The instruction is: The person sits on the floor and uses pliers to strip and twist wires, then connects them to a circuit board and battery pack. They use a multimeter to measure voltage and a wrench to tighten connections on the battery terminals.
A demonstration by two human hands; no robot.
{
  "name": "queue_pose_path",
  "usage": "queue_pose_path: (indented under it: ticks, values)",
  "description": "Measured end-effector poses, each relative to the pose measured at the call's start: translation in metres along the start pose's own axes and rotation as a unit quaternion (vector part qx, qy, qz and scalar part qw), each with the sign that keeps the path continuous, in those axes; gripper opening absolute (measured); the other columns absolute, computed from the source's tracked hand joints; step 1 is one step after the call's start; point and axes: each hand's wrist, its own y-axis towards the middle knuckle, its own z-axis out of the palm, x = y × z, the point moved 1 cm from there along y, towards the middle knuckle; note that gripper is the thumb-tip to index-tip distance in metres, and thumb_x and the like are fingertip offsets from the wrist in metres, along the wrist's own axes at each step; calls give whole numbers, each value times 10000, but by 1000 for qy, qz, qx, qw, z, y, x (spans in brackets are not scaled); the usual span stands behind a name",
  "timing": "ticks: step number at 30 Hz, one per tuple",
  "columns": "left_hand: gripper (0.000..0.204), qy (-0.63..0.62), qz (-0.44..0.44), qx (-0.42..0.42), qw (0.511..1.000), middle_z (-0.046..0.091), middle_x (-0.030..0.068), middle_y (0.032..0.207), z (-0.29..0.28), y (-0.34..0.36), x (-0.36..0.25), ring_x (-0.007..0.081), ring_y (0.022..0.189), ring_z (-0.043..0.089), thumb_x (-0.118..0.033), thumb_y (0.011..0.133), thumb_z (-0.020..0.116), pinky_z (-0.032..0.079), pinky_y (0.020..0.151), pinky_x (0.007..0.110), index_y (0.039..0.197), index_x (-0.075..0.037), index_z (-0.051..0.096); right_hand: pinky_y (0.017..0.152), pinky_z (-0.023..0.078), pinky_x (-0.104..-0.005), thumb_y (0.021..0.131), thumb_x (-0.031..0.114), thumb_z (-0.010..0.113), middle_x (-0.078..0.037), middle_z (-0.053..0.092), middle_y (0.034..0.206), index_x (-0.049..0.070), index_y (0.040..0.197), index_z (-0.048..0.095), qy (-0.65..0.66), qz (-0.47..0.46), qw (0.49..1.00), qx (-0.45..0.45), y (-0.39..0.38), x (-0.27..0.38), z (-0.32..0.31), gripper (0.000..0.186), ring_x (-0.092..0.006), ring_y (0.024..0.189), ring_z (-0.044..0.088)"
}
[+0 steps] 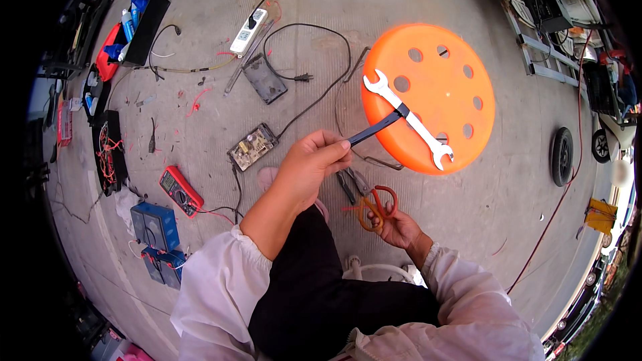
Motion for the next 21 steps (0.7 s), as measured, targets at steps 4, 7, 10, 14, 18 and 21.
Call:
queue_pose_path:
  ticks: [4,7,10,14,18,21]
  values:
    - [81,3,-4,-3,1000,637,54,912,-4,-9,3,153,868,639,-113,931,621,536,840,312,946,-37,600,583,474,-246,869,149,710,3,569,773,74,1066,580,-261,103,959,33,-7,3,11,248,-125,625,574]
    - [83,-11,-7,-2,1000,635,52,908,-12,-13,8,154,868,638,-115,931,621,536,843,316,951,-37,599,542,437,-230,858,198,737,21,530,722,74,973,553,-499,62,865,7,-55,10,75,251,-93,598,543]
    - [82,-23,-4,-4,1000,634,52,906,-15,-16,10,153,868,638,-114,932,621,538,840,316,954,-39,599,513,419,-239,866,240,742,23,497,691,77,902,524,-625,-14,779,51,-91,37,92,274,-79,571,507]
    - [80,-35,-4,-16,999,636,50,909,-17,-17,10,150,865,639,-114,932,621,543,830,309,956,-40,599,509,371,-239,908,620,540,26,435,682,89,895,488,-642,-47,765,3,-116,70,112,534,-83,573,416]
    - [97,-24,6,-1,1000,633,40,905,-18,-21,9,133,847,626,-115,915,647,531,817,289,951,-37,603,549,373,-247,917,664,466,11,392,716,88,889,468,-654,11,756,15,-119,101,141,577,-96,616,368]
    - [74,-14,5,9,1000,639,46,923,-19,-20,12,141,857,639,-96,931,624,544,828,296,973,-39,602,543,381,-244,910,703,421,28,386,687,88,859,476,-706,120,699,-4,-130,120,184,620,-94,607,382]
